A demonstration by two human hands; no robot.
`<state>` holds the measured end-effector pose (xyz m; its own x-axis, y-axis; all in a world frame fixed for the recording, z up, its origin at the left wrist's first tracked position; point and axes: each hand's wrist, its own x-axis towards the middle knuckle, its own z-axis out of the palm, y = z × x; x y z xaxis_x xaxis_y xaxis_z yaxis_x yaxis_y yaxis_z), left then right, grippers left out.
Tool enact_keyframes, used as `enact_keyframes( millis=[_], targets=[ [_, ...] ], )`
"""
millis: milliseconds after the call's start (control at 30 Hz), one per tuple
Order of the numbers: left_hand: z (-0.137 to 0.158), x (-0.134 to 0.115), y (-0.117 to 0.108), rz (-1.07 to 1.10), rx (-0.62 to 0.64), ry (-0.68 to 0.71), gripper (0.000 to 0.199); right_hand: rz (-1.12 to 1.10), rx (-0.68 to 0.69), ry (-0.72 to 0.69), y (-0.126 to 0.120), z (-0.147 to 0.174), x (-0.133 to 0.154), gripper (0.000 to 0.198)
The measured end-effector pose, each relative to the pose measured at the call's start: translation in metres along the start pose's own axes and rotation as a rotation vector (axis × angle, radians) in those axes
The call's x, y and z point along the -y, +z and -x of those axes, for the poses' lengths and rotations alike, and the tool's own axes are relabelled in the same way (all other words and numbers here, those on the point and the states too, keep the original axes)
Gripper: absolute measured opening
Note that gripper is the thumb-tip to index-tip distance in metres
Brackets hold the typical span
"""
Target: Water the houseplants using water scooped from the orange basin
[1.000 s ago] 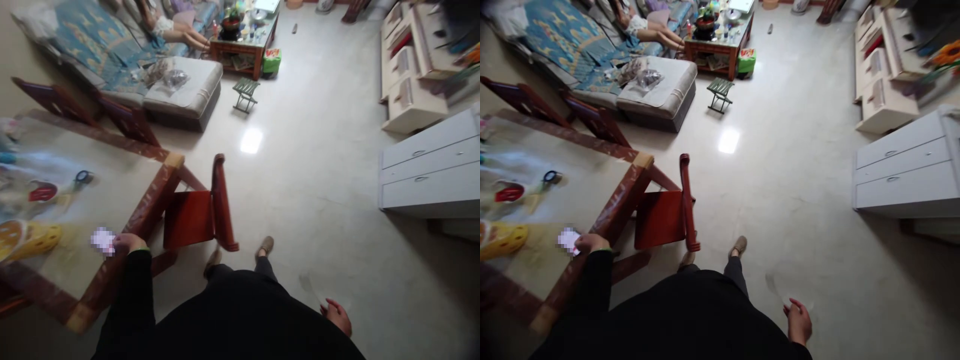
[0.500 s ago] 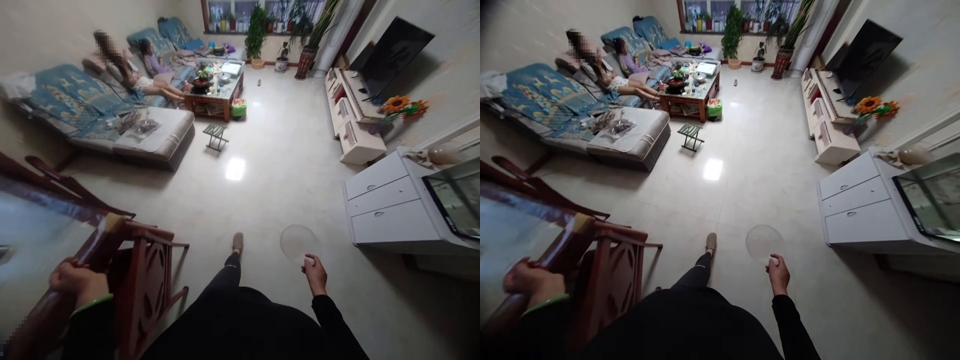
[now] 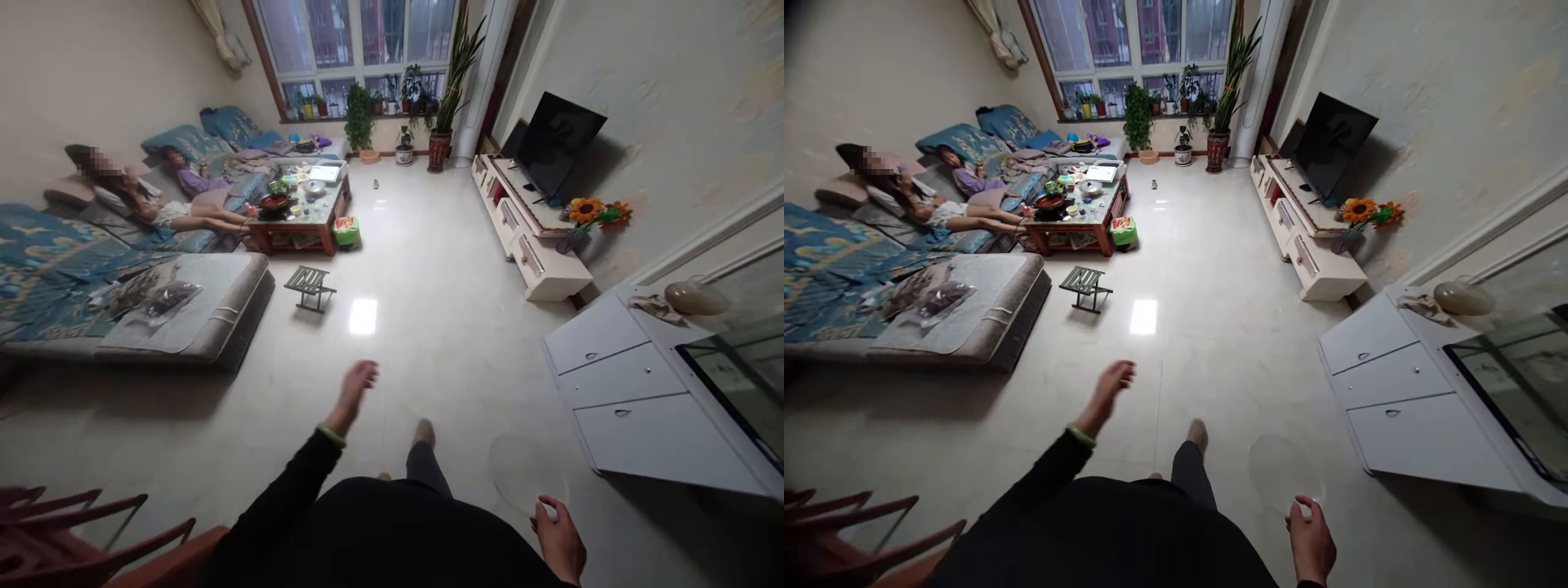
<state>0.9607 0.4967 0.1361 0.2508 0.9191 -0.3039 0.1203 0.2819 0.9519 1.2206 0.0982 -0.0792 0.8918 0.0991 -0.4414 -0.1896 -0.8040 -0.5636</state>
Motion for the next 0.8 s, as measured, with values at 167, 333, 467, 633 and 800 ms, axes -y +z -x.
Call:
enact_keyframes(
  millis=[167, 333, 467, 633, 800],
  targets=[
    [-0.092, 0.052, 0.139, -0.046, 0.576, -0.232, 0.028, -0.011, 0.005, -0.036, 0.023, -0.081, 0.112, 0.034],
    [-0.199, 0.018, 0.164, -0.08, 0.416, -0.33, 0.031, -0.054, 0.21, -0.305, 0.066, -0.148, 0.312, 0.047],
    [-0.277, -0.028, 0.151, 0.03, 0.153, -0.27, 0.056, -0.121, 0.444, -0.65, 0.119, -0.171, 0.486, 0.053],
    [-0.38, -0.055, 0.143, 0.129, -0.186, -0.188, 0.063, -0.155, 0.687, -0.887, 0.195, -0.2, 0.645, 0.04],
    [-0.51, -0.097, 0.161, 0.15, -0.157, -0.201, 0.049, -0.257, 0.672, -0.909, 0.239, -0.256, 0.753, 0.047]
  ],
)
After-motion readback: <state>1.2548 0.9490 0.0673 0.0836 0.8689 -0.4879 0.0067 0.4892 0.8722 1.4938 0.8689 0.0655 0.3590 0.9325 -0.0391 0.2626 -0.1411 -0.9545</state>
